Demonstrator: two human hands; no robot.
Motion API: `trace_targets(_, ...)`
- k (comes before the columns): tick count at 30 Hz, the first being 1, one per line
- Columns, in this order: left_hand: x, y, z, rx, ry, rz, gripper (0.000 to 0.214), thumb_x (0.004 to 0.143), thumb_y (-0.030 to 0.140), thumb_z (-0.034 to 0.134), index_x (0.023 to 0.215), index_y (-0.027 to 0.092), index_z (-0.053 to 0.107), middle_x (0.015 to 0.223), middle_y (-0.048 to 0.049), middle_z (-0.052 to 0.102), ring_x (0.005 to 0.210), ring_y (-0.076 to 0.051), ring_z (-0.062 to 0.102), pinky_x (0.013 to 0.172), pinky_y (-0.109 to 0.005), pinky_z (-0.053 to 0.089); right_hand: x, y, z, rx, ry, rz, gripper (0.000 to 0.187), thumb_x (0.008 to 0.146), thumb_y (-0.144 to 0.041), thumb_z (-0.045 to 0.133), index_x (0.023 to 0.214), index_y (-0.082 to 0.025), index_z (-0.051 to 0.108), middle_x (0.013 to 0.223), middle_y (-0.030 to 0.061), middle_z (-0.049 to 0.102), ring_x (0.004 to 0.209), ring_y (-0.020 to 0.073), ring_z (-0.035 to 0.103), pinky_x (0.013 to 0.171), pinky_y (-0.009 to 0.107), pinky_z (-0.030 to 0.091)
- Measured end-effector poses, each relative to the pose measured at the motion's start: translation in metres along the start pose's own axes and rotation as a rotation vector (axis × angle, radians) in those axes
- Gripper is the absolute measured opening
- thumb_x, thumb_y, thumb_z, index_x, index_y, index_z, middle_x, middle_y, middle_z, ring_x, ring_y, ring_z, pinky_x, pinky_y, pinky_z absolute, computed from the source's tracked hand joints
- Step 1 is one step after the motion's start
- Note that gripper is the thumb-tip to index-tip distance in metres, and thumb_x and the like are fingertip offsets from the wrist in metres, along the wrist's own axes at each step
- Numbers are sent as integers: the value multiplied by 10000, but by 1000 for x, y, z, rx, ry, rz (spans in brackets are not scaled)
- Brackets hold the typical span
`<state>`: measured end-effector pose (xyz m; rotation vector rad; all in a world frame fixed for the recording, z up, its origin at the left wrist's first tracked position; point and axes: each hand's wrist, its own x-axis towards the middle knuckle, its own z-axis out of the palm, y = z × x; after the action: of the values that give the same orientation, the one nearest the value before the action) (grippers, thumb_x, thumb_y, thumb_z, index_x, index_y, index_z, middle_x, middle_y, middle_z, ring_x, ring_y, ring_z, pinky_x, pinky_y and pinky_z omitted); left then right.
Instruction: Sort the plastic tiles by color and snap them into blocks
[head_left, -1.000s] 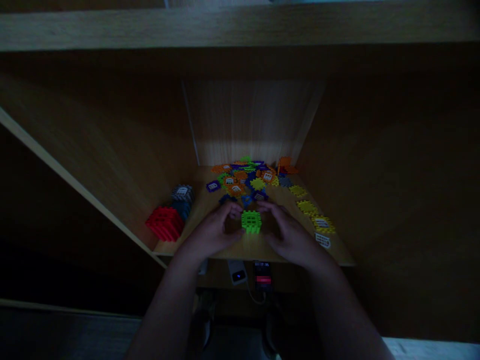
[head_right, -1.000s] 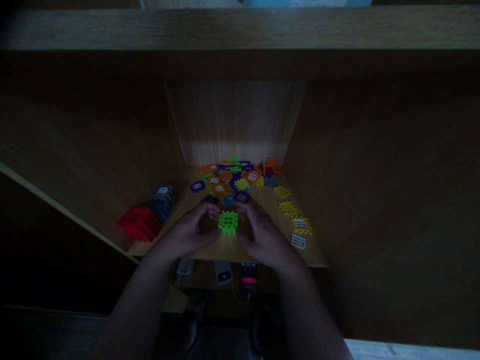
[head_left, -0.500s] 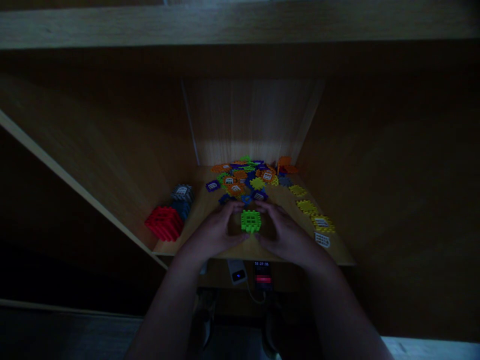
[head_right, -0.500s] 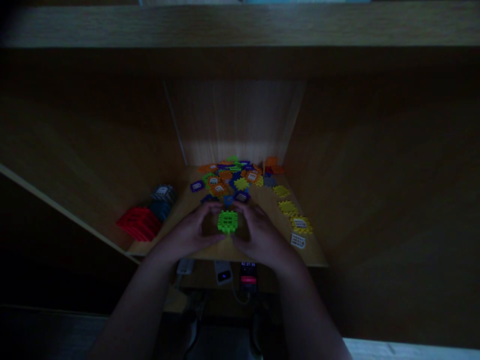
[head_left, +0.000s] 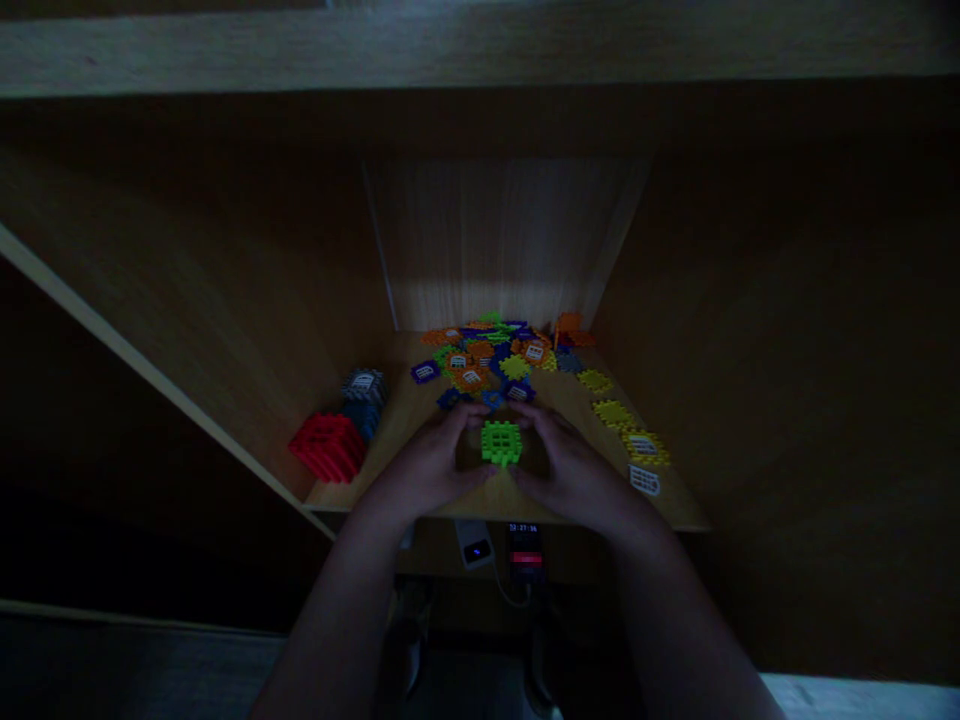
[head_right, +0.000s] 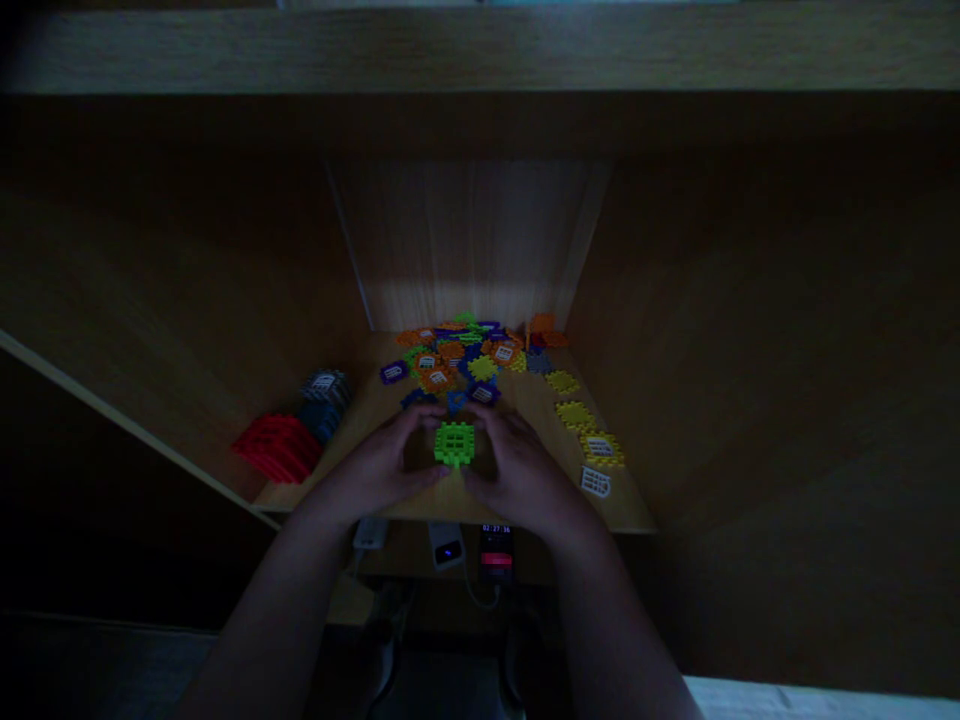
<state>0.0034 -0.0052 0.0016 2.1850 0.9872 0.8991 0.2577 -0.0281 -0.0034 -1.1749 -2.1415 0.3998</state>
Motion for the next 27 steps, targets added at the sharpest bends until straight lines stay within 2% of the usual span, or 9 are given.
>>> trace_targets(10,0,1,0,0,7,0,645,888,276,869,1449,290,552,1400,-98,708,1334,-301,682,1171,-466,532,1,-3,-2,6,-13,-11,755,946,-278,748,1618,-277,404,1491,144,653,1405,345,606,1184,588,508)
trace_targets(12,0,0,0,-6,4,1,653,889,283,872,1453,289,544,1422,-102,697,1347,-300,675,1171,-465,530,-1,-4,-5,22,4,-5,681,994,-358,726,1598,-279,424,1504,136,650,1433,338,589,1203,581,494)
trace_targets(14,0,1,0,-6,-5,-12,661,888,299,878,1455,288,538,1441,-102,690,1356,-301,669,1172,-472,528,-2,-5,-8,34,73,16,549,1050,-421,661,1551,-295,474,1507,118,653,1442,324,587,1213,568,485)
trace_targets(18,0,4,-1,-21,-11,-36,673,874,320,894,1446,285,542,1426,-99,705,1346,-310,676,1161,-480,534,5,-11,-16,-4,217,40,310,1113,-419,543,1392,-299,608,1397,99,718,1346,310,651,1160,545,520)
trace_targets(20,1,5,-1,-29,-5,-24,670,867,311,896,1438,279,549,1414,-99,712,1337,-311,681,1154,-474,536,21,-16,-21,-54,211,1,271,1119,-373,526,1339,-278,653,1319,104,747,1286,306,677,1126,527,539)
trace_targets(22,1,6,-1,-23,1,-8,650,862,294,895,1421,270,563,1401,-97,718,1327,-308,683,1154,-469,533,47,-22,-24,-131,143,-73,281,1113,-289,507,1330,-256,684,1284,106,759,1244,292,692,1110,499,547)
trace_targets(25,1,4,-1,-4,14,20,624,855,278,895,1395,261,582,1410,-94,716,1328,-311,678,1155,-466,525,99,-29,-19,-278,-43,-170,384,1107,-183,451,1399,-217,697,1386,120,735,1291,260,678,1150,433,519)
trace_targets(27,1,3,-1,-4,20,32,625,855,294,898,1397,259,588,1424,-93,712,1322,-314,682,1144,-463,533,134,-31,-9,-400,-173,-190,428,1069,-121,492,1443,-182,690,1455,136,706,1370,255,635,1188,388,473)
